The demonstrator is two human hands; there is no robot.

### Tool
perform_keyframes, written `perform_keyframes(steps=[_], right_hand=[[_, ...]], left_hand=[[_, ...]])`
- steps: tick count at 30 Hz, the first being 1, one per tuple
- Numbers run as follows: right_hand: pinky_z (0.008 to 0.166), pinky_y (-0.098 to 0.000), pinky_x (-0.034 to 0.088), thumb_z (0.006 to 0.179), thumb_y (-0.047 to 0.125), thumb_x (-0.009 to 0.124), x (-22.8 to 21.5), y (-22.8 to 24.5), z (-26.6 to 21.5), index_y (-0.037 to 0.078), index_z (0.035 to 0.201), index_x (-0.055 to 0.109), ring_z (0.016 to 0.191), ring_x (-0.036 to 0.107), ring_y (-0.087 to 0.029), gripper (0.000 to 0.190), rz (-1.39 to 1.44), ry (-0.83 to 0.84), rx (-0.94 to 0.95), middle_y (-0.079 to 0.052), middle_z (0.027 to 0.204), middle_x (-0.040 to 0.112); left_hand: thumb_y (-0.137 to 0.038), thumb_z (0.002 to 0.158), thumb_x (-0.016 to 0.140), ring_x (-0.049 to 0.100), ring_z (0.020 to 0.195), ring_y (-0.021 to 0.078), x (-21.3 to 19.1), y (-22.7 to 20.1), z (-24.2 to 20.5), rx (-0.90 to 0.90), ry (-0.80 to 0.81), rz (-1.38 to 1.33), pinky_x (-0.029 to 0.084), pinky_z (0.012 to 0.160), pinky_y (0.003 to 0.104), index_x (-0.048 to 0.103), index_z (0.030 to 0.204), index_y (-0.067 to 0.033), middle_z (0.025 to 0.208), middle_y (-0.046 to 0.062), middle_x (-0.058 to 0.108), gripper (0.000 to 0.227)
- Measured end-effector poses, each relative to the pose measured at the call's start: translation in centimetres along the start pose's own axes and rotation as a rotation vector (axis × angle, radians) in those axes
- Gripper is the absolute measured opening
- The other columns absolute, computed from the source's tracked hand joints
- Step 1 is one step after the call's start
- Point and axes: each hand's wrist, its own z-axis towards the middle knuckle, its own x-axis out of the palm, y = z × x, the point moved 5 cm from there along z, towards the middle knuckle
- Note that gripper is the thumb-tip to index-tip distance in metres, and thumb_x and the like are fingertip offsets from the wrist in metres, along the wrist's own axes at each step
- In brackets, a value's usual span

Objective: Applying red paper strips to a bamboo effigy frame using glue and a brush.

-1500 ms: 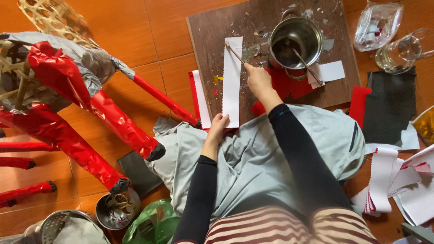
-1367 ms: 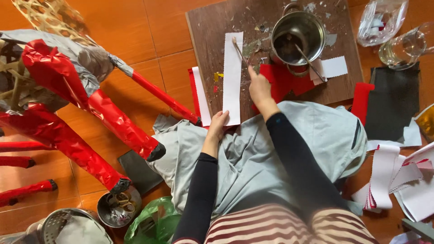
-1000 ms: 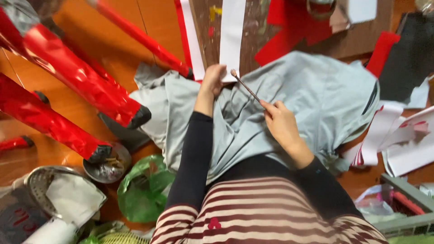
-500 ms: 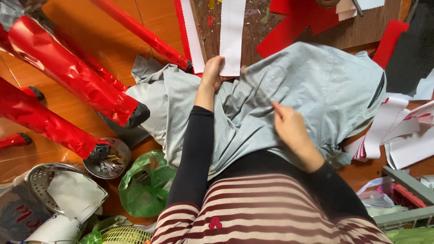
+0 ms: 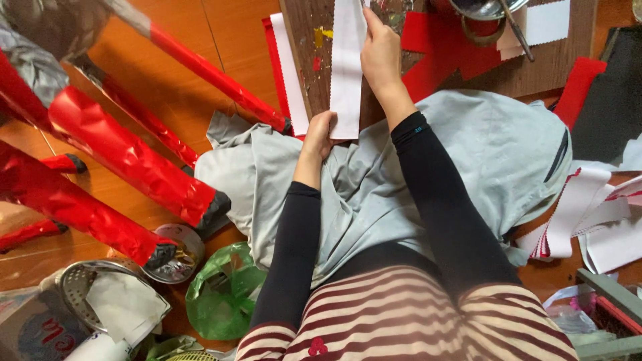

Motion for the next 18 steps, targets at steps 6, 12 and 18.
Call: perform_keyframes(steps=[6,12,18], right_hand=[[0.099,-0.0363,0.056,0.103,0.001,0.055,-2.3,-1.4,0.1,0.005,0.139,0.063,0.117,0.071,-0.031,0.036,0.092,0.031,0.111,-0.020,0.129,0.069],[0.096,-0.0368,0.059,0.104,0.002,0.055,-2.7,-2.1,0.1,0.006,0.139,0.063,0.112,0.074,-0.030,0.036,0.044,-0.009,0.113,-0.018,0.127,0.072],[0.086,-0.0407,0.058,0.104,0.006,0.054,-0.4,1.2,0.4,0.011,0.140,0.064,0.098,0.075,-0.030,0.037,-0.044,0.126,0.201,-0.018,0.112,0.075]], left_hand=[[-0.013,0.098,0.056,0.071,0.086,0.0292,-2.3,1.7,2.5,0.023,0.014,-0.100,0.063,0.074,0.047,0.063,0.109,0.0074,0.098,0.013,0.068,0.024],[-0.015,0.092,0.053,0.071,0.079,0.0271,-1.3,0.9,1.1,-0.028,-0.049,-0.051,0.062,0.068,0.046,0.064,0.101,0.0045,0.093,0.012,0.070,0.024],[-0.015,0.094,0.053,0.072,0.083,0.0285,-1.2,0.6,1.0,0.002,-0.041,-0.028,0.064,0.072,0.047,0.062,0.104,0.0066,0.094,0.012,0.068,0.025]])
